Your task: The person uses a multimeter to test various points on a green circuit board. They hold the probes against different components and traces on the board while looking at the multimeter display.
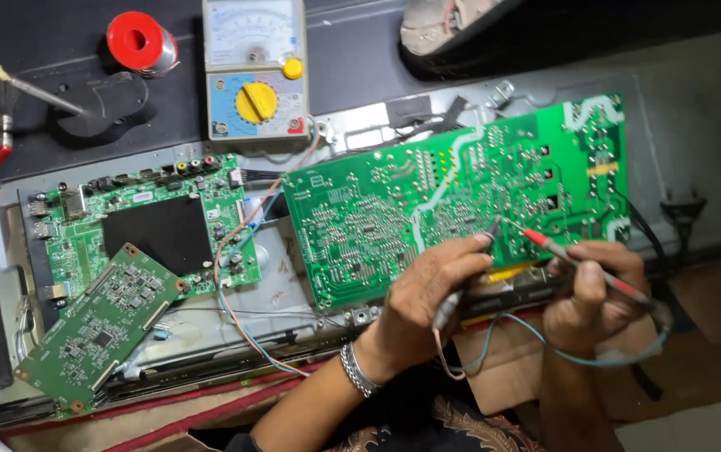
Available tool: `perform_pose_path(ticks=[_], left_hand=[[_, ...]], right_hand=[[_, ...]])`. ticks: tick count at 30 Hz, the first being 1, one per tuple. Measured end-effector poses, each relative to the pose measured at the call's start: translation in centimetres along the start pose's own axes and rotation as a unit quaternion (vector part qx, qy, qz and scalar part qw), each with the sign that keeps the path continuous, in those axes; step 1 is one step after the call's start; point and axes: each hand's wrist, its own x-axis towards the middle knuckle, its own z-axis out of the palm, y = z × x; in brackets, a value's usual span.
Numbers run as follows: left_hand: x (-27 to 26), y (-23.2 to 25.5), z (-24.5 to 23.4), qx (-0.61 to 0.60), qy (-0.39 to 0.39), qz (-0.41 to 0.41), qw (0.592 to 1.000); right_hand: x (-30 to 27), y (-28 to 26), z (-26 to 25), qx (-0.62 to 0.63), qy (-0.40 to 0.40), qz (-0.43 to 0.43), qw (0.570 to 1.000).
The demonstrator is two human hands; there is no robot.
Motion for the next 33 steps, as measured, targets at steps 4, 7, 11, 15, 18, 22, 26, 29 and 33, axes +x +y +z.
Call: perform_pose_path(ticks=[4, 7, 11, 15, 18, 22, 26, 29, 33], left_hand=[[1.5, 0.7, 1.6, 0.060, 0.139, 0.027, 0.988], [1.1, -0.5, 2.0, 0.074, 0.137, 0.045, 0.987], [1.1, -0.3, 2.0, 0.081, 0.134, 0.058, 0.986], [1.1, 0.0, 1.9, 0.102, 0.124, 0.071, 0.984], [1.2, 0.0, 2.2, 0.115, 0.117, 0.078, 0.983], [1.1, -0.7, 1.8, 0.131, 0.094, 0.112, 0.981], [0.4, -0.7, 1.7, 0.141, 0.074, 0.122, 0.980], [0.6, -0.7, 1.6, 0.123, 0.073, 0.117, 0.983], [0.7, -0.7, 1.6, 0.141, 0.084, 0.121, 0.979]], right_hand=[[1.2, 1.3, 0.3, 0.071, -0.007, -0.052, 0.996], [1.6, 0.6, 0.5, 0.058, -0.036, -0.070, 0.995], [1.4, 0.0, 0.2, 0.056, -0.048, -0.082, 0.994], [1.3, -0.5, 0.0, 0.040, -0.067, -0.097, 0.992], [1.4, -0.2, 0.1, 0.039, -0.065, -0.104, 0.992], [1.2, 0.5, 0.2, 0.048, -0.061, -0.105, 0.991], [1.1, 1.0, 0.1, 0.043, -0.057, -0.101, 0.992], [1.4, 1.5, 0.2, 0.039, -0.056, -0.111, 0.991], [1.3, 2.0, 0.3, 0.051, -0.039, -0.107, 0.992]])
